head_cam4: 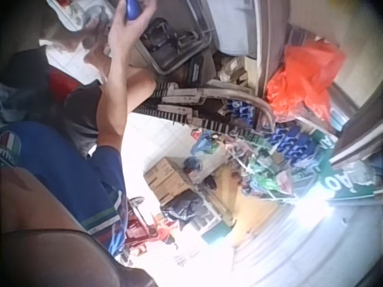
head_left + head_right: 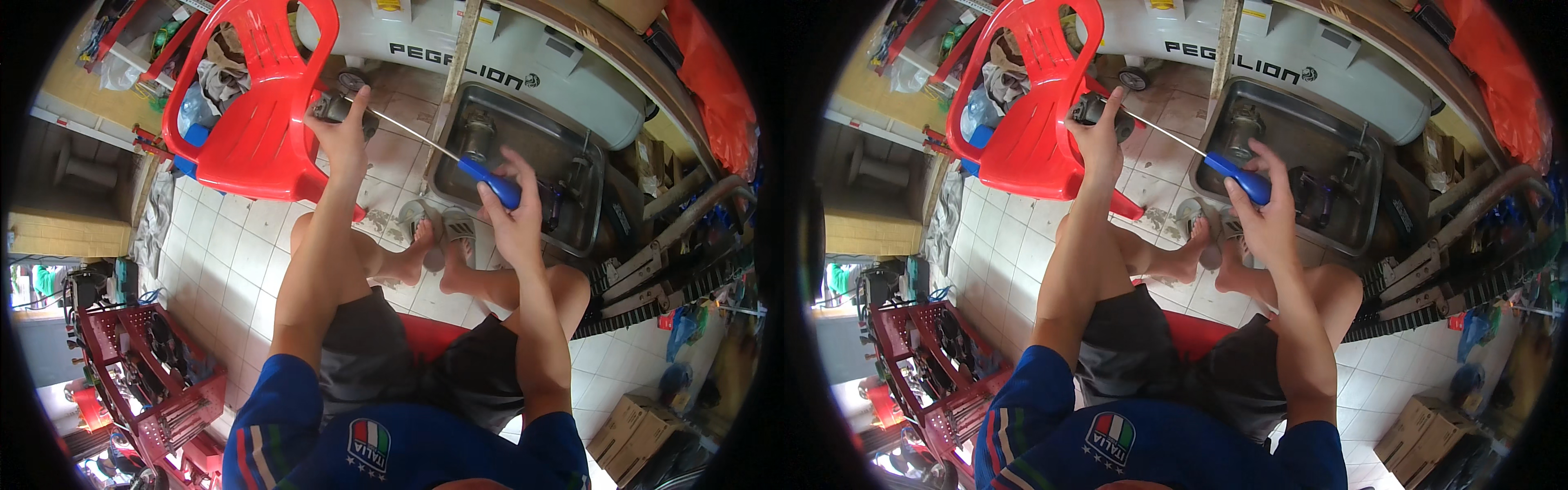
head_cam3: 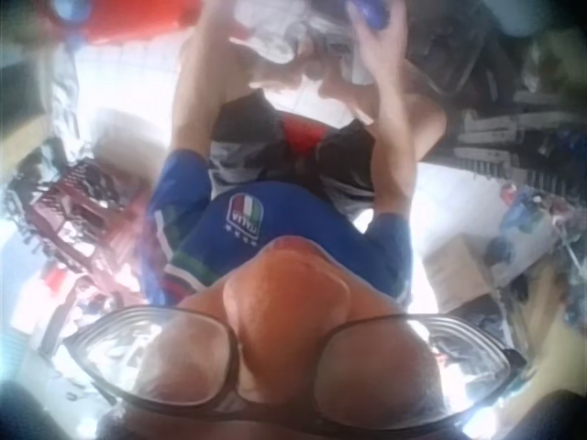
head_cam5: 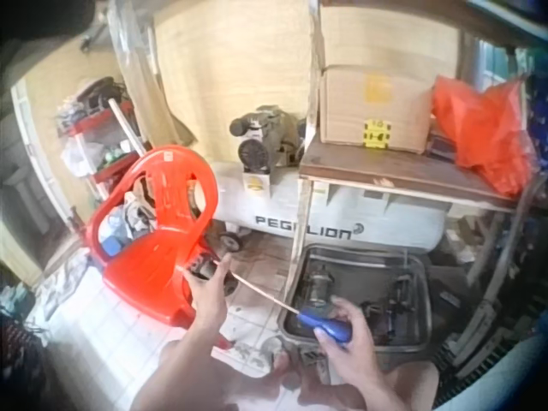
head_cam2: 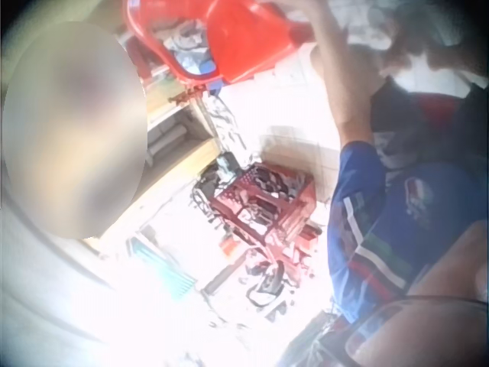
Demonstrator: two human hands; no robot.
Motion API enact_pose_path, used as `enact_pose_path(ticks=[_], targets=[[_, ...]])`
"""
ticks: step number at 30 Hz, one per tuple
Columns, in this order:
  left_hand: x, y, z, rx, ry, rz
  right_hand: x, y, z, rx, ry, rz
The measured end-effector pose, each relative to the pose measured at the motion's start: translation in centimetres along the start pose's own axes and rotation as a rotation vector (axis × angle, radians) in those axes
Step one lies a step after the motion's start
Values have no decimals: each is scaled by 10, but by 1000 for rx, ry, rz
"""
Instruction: The person sits and uses a screwdriver to remove screws from a small mechanical component, rotating it by hand to access different sides before separating a metal part from the housing.
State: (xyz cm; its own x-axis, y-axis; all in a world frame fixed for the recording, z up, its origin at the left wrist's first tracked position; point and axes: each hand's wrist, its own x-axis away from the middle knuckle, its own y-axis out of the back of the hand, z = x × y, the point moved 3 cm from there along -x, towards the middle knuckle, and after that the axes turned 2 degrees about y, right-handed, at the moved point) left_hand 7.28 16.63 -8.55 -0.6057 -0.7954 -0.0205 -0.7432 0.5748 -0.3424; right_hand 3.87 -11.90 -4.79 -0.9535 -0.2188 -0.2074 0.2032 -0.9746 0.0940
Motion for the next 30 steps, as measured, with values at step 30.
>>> enact_pose_path(ticks=[30], targets=[[10,17,-14,-133,-125,-101,7,-2,-38,-248,-546,68]])
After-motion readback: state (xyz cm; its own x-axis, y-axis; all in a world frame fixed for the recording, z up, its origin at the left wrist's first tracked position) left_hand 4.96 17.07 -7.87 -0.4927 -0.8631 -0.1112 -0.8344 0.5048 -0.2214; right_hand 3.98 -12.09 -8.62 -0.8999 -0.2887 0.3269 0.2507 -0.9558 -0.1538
